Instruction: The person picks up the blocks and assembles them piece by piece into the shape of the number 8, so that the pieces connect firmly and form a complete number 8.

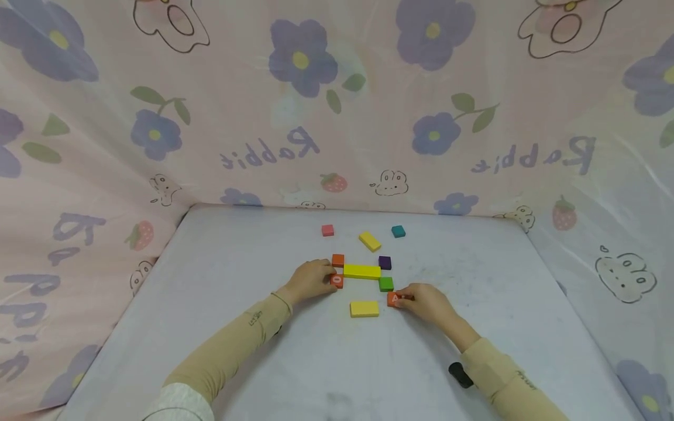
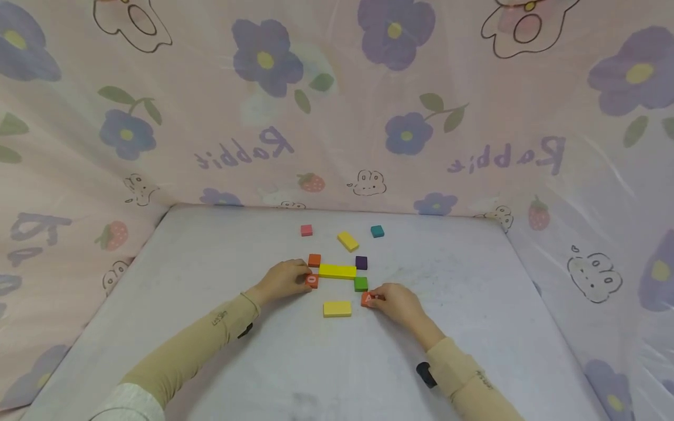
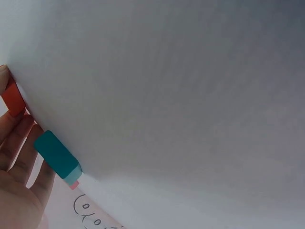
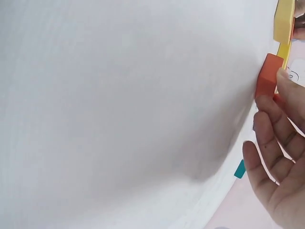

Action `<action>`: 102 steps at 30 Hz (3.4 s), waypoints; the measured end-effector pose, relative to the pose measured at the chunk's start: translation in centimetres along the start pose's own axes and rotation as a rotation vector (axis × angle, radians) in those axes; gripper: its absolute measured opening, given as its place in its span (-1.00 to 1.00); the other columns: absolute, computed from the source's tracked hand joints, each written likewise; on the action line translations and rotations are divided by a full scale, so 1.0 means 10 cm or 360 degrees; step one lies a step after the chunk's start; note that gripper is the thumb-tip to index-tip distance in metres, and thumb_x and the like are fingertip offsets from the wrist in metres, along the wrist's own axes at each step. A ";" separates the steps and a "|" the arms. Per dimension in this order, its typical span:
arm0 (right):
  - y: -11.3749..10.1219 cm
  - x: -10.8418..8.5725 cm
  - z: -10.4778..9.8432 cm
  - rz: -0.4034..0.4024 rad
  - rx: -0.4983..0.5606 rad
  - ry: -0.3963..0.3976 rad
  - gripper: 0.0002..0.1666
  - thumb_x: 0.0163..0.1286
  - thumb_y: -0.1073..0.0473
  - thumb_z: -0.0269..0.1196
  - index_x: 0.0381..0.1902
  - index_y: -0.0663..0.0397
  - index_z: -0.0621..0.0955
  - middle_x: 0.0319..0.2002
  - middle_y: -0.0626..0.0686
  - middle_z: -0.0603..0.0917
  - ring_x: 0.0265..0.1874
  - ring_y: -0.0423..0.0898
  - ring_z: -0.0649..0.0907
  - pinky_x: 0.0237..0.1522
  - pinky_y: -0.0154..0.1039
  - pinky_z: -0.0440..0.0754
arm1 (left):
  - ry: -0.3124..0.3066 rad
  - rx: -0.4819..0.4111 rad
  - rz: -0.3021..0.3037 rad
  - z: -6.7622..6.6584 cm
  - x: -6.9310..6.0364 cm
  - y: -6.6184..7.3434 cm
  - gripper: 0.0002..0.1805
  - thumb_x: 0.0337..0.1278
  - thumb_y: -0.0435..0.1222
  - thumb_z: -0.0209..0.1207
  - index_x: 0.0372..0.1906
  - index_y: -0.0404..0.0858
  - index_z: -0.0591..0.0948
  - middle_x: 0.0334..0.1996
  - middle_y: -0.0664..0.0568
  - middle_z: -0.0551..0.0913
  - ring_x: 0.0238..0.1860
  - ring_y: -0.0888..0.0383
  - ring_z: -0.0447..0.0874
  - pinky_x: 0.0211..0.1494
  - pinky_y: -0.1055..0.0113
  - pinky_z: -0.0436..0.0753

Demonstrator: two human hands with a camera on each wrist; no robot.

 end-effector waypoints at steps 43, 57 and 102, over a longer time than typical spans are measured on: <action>-0.30 0.03 0.09 0.0098 -0.0163 0.0066 -0.72 0.18 -0.06 0.29 -0.53 0.00 0.72 -0.69 -0.09 0.38 -0.69 -0.20 0.32 -0.63 -0.37 0.15 | 0.0088 0.0029 0.0070 -0.13 -0.11 -0.07 -0.50 0.08 0.03 0.20 0.04 -0.20 0.59 0.00 0.00 0.61 0.01 0.05 0.57 0.10 0.12 0.54; -0.33 0.03 0.08 0.0067 -0.0159 0.0080 -0.71 0.19 -0.04 0.29 -0.59 0.01 0.67 -0.69 -0.08 0.36 -0.69 -0.20 0.32 -0.62 -0.38 0.15 | 0.0087 0.0113 -0.0028 -0.31 -0.29 -0.44 -0.47 0.05 -0.02 0.24 0.07 -0.25 0.57 0.00 -0.06 0.62 -0.03 0.02 0.62 0.02 0.10 0.59; -0.37 0.01 0.10 0.0048 -0.0186 0.0067 -0.74 0.20 0.00 0.28 -0.39 0.06 0.73 -0.69 -0.08 0.41 -0.67 -0.18 0.35 -0.59 -0.36 0.23 | 0.0039 -0.0088 -0.0040 -0.13 -0.42 0.02 -0.72 -0.09 -0.09 0.35 -0.34 -0.20 0.68 -0.45 0.13 0.60 -0.43 0.28 0.39 -0.24 0.38 0.45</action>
Point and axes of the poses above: each hand's wrist, its own x-axis towards the middle knuckle, its own z-axis out of the palm, y = z × x, the point moved 8 cm from there along x, towards the middle knuckle
